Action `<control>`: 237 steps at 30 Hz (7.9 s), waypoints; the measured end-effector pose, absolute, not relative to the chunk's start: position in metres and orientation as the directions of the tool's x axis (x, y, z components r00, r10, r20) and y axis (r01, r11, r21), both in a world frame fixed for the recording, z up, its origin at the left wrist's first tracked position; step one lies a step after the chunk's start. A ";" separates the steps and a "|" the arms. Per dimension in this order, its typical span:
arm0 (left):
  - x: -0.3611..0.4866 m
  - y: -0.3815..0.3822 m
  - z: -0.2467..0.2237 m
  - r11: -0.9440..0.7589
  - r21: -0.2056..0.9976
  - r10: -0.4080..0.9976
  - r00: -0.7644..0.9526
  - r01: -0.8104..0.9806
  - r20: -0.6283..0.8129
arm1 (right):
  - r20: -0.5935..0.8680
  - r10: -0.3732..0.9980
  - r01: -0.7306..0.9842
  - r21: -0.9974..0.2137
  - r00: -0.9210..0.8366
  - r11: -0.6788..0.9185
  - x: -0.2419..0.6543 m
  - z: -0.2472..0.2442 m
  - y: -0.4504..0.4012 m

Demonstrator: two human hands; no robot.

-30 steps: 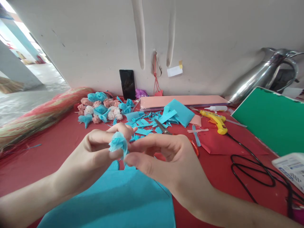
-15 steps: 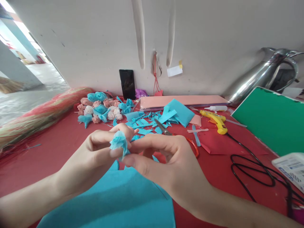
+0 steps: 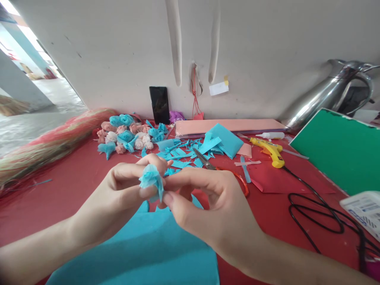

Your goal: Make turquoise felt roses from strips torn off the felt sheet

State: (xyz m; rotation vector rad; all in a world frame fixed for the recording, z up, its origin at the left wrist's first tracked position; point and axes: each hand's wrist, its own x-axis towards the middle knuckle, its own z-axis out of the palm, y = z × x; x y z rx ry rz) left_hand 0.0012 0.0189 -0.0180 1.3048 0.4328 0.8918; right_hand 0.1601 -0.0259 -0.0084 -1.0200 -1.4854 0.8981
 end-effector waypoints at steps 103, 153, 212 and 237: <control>-0.013 0.022 0.003 -0.345 0.935 0.501 0.826 -0.086 0.260 | -0.094 0.942 0.018 -0.996 -0.321 -0.093 0.162 -0.004 -0.029; -0.010 0.025 -0.008 -0.250 0.895 0.633 0.637 -0.370 0.440 | 0.009 0.941 -0.237 -0.968 -0.338 -0.076 0.167 -0.015 -0.029; -0.010 0.020 -0.018 -0.615 0.768 0.632 0.469 -0.179 0.616 | 0.440 0.890 0.293 -0.841 -0.117 0.454 0.160 -0.009 -0.034; -0.010 0.026 0.001 -0.957 0.257 0.289 0.382 0.133 0.878 | 0.252 0.953 -0.014 -0.967 -0.171 0.253 0.161 -0.021 -0.033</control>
